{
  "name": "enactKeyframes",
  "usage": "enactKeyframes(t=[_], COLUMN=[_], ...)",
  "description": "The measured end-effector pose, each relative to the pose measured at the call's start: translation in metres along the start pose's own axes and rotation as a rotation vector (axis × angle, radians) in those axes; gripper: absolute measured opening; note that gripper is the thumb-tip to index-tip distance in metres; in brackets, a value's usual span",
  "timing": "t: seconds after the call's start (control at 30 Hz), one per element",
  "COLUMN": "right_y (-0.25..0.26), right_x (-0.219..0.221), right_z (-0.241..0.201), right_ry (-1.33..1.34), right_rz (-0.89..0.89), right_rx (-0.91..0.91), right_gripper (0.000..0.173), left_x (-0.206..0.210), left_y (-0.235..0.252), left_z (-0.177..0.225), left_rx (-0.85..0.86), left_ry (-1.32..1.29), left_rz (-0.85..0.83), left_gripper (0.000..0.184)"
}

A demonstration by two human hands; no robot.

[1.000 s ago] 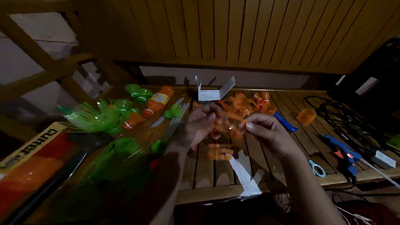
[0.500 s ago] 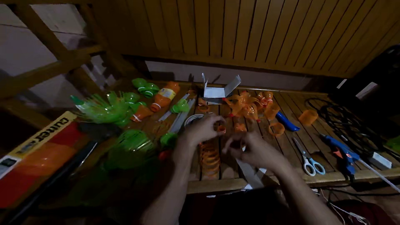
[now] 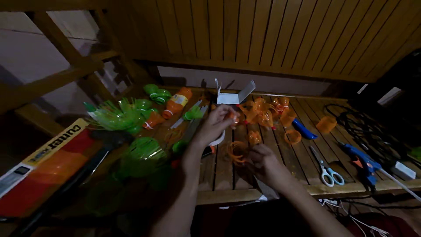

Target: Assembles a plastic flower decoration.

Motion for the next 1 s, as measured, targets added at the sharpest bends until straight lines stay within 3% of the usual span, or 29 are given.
enactKeyframes(t=[0.1,0.23,0.4,0.53,0.63,0.73,0.8,0.87,1.0], right_y=[-0.008,-0.012,-0.013,-0.014,-0.015,-0.014,-0.007,0.001,0.014], right_x=[-0.010,-0.018,-0.020,-0.020,-0.023,-0.024,-0.025,-0.022,-0.015], right_z=[0.004,0.004,0.001,0.000,-0.003,-0.003,-0.007,-0.010,-0.010], right_ry=[-0.108,-0.225,-0.314,-0.344,-0.264,-0.216,-0.231,-0.169,0.168], right_rz=[0.141,0.226,0.247,0.202,0.130,0.321,0.404,0.351,0.337], right_rx=[-0.041,-0.031,-0.003,0.053,0.156,0.135,0.100,0.132,0.197], right_gripper=[0.012,0.012,0.012,0.013,0.028,0.050,0.051,0.049,0.030], left_x=[0.002,0.005,0.009,0.007,0.005,0.006,0.010,0.016,0.025], left_y=[-0.002,-0.006,-0.007,-0.008,-0.007,-0.007,-0.007,-0.008,-0.009], left_z=[0.005,0.012,0.015,0.014,0.013,0.013,0.015,0.018,0.022], left_rx=[-0.042,-0.135,-0.192,-0.157,-0.128,-0.155,-0.175,-0.185,-0.153], left_ry=[0.032,0.095,0.099,0.041,-0.050,-0.100,-0.097,-0.111,-0.183], left_rz=[-0.041,-0.121,-0.236,-0.197,-0.145,-0.150,-0.167,-0.189,-0.202], left_gripper=[0.024,0.011,0.010,0.006,0.010,0.014,0.015,0.016,0.018])
Point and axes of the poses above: each hand's wrist, its own y-axis towards the middle knuckle, its own x-axis out of the palm, z = x × y, the point moved 2 cm from there along y, towards the middle knuckle, and after that the axes turned 6 degrees about -z, right-handed, at the moved point
